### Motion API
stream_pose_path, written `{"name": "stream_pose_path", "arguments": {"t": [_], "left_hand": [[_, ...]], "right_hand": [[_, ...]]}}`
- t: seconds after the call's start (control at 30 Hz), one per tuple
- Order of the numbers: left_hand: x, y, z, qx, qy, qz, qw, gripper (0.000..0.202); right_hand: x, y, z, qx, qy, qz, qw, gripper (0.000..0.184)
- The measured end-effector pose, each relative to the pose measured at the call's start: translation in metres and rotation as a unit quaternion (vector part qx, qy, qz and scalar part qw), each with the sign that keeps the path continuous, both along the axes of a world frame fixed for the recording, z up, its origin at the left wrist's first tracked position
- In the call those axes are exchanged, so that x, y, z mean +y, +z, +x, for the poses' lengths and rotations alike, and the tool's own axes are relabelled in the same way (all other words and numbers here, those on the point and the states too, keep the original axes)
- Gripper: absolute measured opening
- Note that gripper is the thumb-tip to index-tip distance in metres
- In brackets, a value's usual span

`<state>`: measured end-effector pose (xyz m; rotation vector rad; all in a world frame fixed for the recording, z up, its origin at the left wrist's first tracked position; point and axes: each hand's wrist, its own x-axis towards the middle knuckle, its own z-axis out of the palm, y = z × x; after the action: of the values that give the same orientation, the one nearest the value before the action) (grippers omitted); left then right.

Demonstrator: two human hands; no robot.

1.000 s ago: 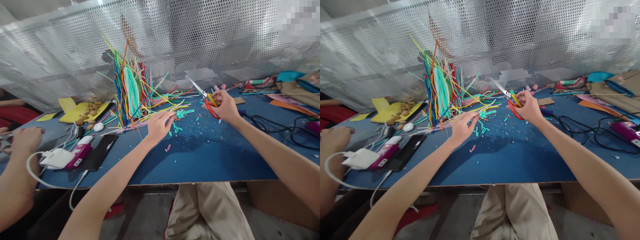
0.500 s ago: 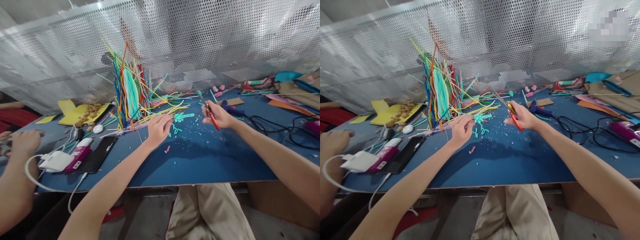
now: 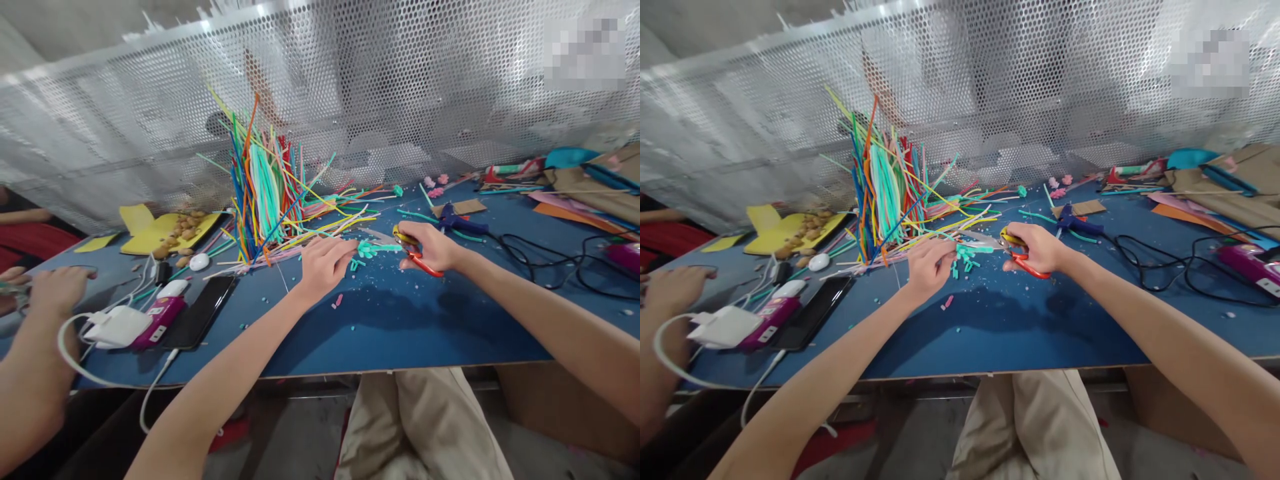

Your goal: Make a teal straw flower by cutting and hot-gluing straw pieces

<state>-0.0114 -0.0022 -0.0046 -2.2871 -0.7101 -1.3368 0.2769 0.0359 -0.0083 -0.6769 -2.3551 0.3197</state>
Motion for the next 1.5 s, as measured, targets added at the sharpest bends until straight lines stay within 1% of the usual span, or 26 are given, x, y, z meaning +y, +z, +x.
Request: {"name": "stream_pose_path", "arguments": {"t": [0.13, 0.33, 0.43, 0.57, 0.7, 0.77, 0.9, 1.0, 1.07, 1.13, 1.33, 1.5], "left_hand": [[0.0009, 0.0004, -0.0015, 0.002, -0.004, 0.01, 1.0, 0.015], [0.0019, -0.0001, -0.0021, 0.004, -0.017, 0.011, 1.0, 0.011], [0.0006, 0.0, -0.0017, 0.009, -0.024, 0.004, 1.0, 0.012], [0.0002, -0.0005, -0.0016, 0.019, -0.022, 0.003, 1.0, 0.014], [0.0021, -0.0025, -0.0012, 0.027, -0.024, 0.004, 0.999, 0.022], [0.0025, -0.0034, -0.0004, 0.029, -0.022, 0.006, 0.999, 0.025], [0.0019, -0.0043, 0.0013, 0.038, 0.0, -0.007, 0.999, 0.032], [0.0014, -0.004, 0.0015, 0.028, -0.01, -0.005, 1.0, 0.027], [0.0014, -0.0036, 0.001, 0.018, -0.032, 0.007, 0.999, 0.021], [0.0018, -0.0036, 0.0, 0.018, -0.042, 0.004, 0.999, 0.019], [0.0039, -0.0068, -0.0036, 0.039, -0.005, -0.013, 0.999, 0.026], [0.0037, -0.0088, -0.0036, 0.046, -0.013, -0.003, 0.999, 0.028]], "right_hand": [[0.0006, 0.0004, 0.0011, 0.002, -0.005, 0.004, 1.0, 0.058], [0.0014, 0.0049, 0.0073, -0.013, 0.049, -0.075, 0.996, 0.057], [0.0015, 0.0066, 0.0094, -0.027, 0.059, -0.078, 0.995, 0.055], [0.0015, 0.0075, 0.0092, -0.044, 0.056, -0.063, 0.996, 0.055], [0.0003, 0.007, 0.0062, -0.029, 0.041, -0.038, 0.998, 0.056], [-0.0011, 0.0066, 0.0039, -0.017, 0.03, -0.021, 0.999, 0.057], [-0.0038, 0.0062, 0.001, 0.003, 0.014, 0.028, 1.0, 0.056], [-0.0048, 0.0062, 0.0014, 0.007, -0.006, 0.052, 0.999, 0.055], [-0.0051, 0.0059, 0.002, 0.01, -0.016, 0.058, 0.998, 0.054], [-0.0054, 0.0055, 0.0021, 0.01, -0.022, 0.058, 0.998, 0.051], [-0.0062, 0.0052, 0.0003, 0.015, -0.013, 0.06, 0.998, 0.048], [-0.0076, 0.0071, 0.0006, 0.012, -0.021, 0.075, 0.997, 0.04]]}}
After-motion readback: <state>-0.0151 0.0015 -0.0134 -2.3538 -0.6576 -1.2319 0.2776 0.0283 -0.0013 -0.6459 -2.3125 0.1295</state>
